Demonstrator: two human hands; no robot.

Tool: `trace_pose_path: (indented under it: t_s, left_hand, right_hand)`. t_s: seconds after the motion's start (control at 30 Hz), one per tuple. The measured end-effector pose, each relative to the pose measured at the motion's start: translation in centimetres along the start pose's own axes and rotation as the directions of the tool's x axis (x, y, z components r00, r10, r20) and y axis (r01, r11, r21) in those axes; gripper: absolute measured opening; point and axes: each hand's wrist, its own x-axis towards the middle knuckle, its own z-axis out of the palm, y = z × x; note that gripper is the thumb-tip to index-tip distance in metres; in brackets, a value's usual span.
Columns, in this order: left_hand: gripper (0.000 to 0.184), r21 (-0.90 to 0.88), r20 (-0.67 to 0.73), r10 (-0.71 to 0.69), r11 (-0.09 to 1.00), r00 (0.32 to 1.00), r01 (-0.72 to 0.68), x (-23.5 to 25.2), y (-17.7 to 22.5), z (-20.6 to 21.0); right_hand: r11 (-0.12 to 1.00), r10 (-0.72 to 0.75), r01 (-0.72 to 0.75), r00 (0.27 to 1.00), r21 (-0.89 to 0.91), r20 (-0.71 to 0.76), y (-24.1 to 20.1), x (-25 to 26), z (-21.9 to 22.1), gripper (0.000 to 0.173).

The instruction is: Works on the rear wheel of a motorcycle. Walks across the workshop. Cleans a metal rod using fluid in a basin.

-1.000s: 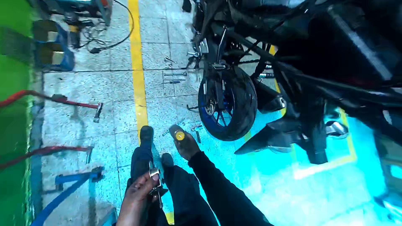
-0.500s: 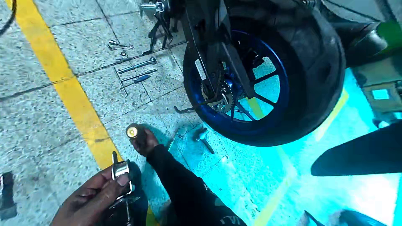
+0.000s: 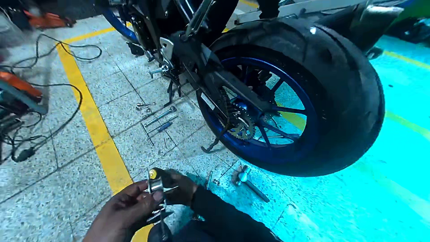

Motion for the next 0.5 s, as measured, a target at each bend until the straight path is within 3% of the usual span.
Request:
trace_pose_path:
  t_s: [0.07, 0.13, 0.2, 0.27, 0.37, 0.43, 0.5]
  left_hand:
    - [0.028, 0.019, -0.026, 0.003, 1.0, 1.0, -0.003, 1.4, -0.3, 2.1]
    - [0.03, 0.077, 0.008, 0.031, 0.996, 0.999, -0.032, 3.1, -0.7, 4.6]
    - [0.035, 0.153, 0.042, 0.049, 0.987, 0.998, -0.054, 4.9, -0.7, 7.8]
    - [0.042, 0.233, 0.095, 0.051, 0.97, 0.994, -0.072, 6.6, -1.4, 11.3]
    - [0.039, 0.242, 0.222, 0.027, 0.967, 0.975, -0.082, 9.0, -2.8, 16.3]
    - [0.04, 0.231, 0.262, 0.016, 0.97, 0.965, -0.079, 10.8, -3.9, 19.1]
    - [0.041, 0.18, 0.247, 0.006, 0.982, 0.969, -0.051, 12.5, -4.5, 21.6]
  right_hand:
    - [0.98, -0.163, 0.147, 0.98, -0.135, -0.118, -0.9, -5.1, -0.1, 0.042]
    - [0.896, -0.434, 0.408, 0.887, -0.173, -0.158, -1.2, -9.8, -1.3, 0.042]
    - [0.704, -0.709, 0.688, 0.693, -0.176, -0.131, -0.9, -13.4, -3.2, 0.043]
    - [0.502, -0.863, 0.826, 0.498, -0.255, -0.085, -0.2, -16.0, -4.9, 0.048]
    - [0.405, -0.913, 0.741, 0.36, -0.536, -0.191, 0.2, -17.4, -7.1, 0.063]
    - [0.426, -0.903, 0.636, 0.252, -0.643, -0.349, -0.4, -17.0, -8.7, 0.056]
    - [0.387, -0.916, 0.564, 0.145, -0.73, -0.374, -1.5, -16.6, -10.5, 0.047]
